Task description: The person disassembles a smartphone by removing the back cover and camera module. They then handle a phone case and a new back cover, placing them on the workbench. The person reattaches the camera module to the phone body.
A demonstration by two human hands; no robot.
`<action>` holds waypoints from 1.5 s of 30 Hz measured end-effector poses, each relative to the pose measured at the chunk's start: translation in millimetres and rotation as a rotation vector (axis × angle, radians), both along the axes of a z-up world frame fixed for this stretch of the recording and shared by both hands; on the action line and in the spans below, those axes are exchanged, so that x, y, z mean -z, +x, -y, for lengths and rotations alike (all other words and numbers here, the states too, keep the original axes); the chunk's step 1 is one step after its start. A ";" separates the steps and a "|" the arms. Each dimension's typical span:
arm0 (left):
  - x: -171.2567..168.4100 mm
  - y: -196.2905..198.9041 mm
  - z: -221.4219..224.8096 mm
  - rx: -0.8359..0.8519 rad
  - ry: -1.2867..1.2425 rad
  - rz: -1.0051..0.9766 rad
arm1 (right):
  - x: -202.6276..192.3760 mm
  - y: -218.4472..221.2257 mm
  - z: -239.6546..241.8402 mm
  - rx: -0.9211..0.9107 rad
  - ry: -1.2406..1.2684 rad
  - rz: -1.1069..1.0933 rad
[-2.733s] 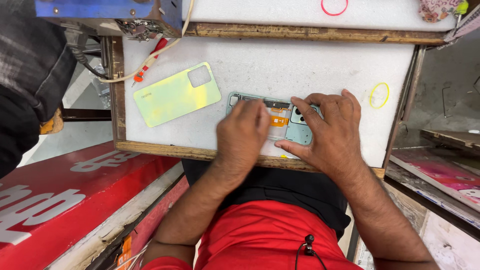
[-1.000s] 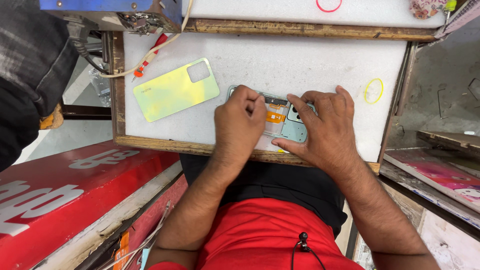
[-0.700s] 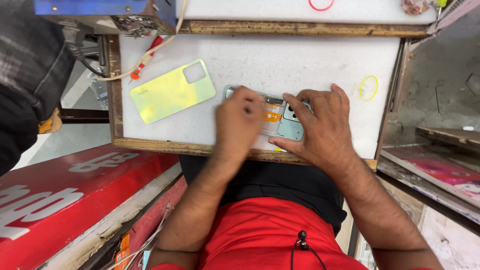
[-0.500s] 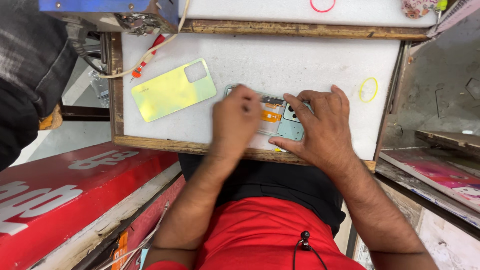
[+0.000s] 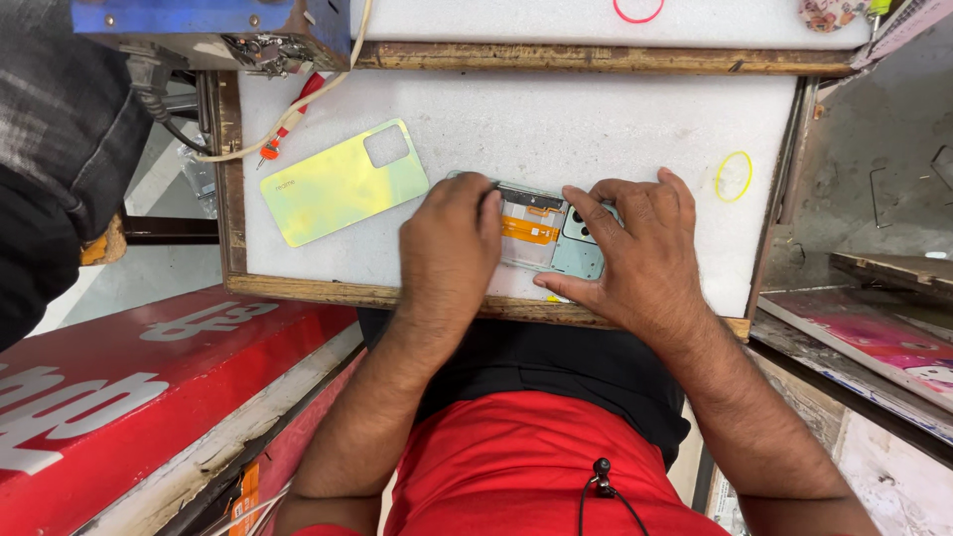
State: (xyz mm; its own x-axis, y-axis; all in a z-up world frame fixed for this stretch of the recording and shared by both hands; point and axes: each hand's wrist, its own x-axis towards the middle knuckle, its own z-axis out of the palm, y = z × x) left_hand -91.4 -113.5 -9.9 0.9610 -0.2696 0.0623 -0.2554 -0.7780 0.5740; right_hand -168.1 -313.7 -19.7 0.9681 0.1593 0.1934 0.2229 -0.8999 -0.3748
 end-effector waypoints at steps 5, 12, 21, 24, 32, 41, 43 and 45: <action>9.3 -8.4 13.2 0.145 0.031 0.052 | 1.6 -0.2 2.0 0.002 -0.004 -0.015; 15.5 -14.4 22.4 0.274 0.008 0.238 | 5.1 0.4 2.7 0.007 -0.015 -0.019; 20.3 -12.1 27.7 0.276 -0.006 0.251 | 7.4 -0.5 3.1 0.015 -0.030 -0.028; 21.0 -10.5 28.8 0.286 -0.008 0.250 | 8.1 -1.2 3.6 0.010 -0.025 -0.022; 20.8 -7.3 31.6 0.265 -0.013 0.238 | 10.3 -0.5 4.3 0.006 -0.018 -0.024; 14.9 1.1 19.8 0.183 0.045 0.208 | 9.9 -1.7 5.7 -0.011 -0.002 -0.016; 13.2 5.1 14.1 0.173 0.051 0.208 | 9.7 -0.9 5.6 -0.014 -0.006 -0.009; 12.2 7.5 8.1 0.153 0.059 0.219 | 9.2 -1.0 5.4 -0.016 -0.009 -0.010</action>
State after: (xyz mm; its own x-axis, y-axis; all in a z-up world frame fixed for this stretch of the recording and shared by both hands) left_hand -83.9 -121.6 -22.1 0.8743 -0.4198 0.2437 -0.4854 -0.7513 0.4471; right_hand -169.1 -319.1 -28.9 0.9672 0.1764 0.1826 0.2337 -0.8998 -0.3686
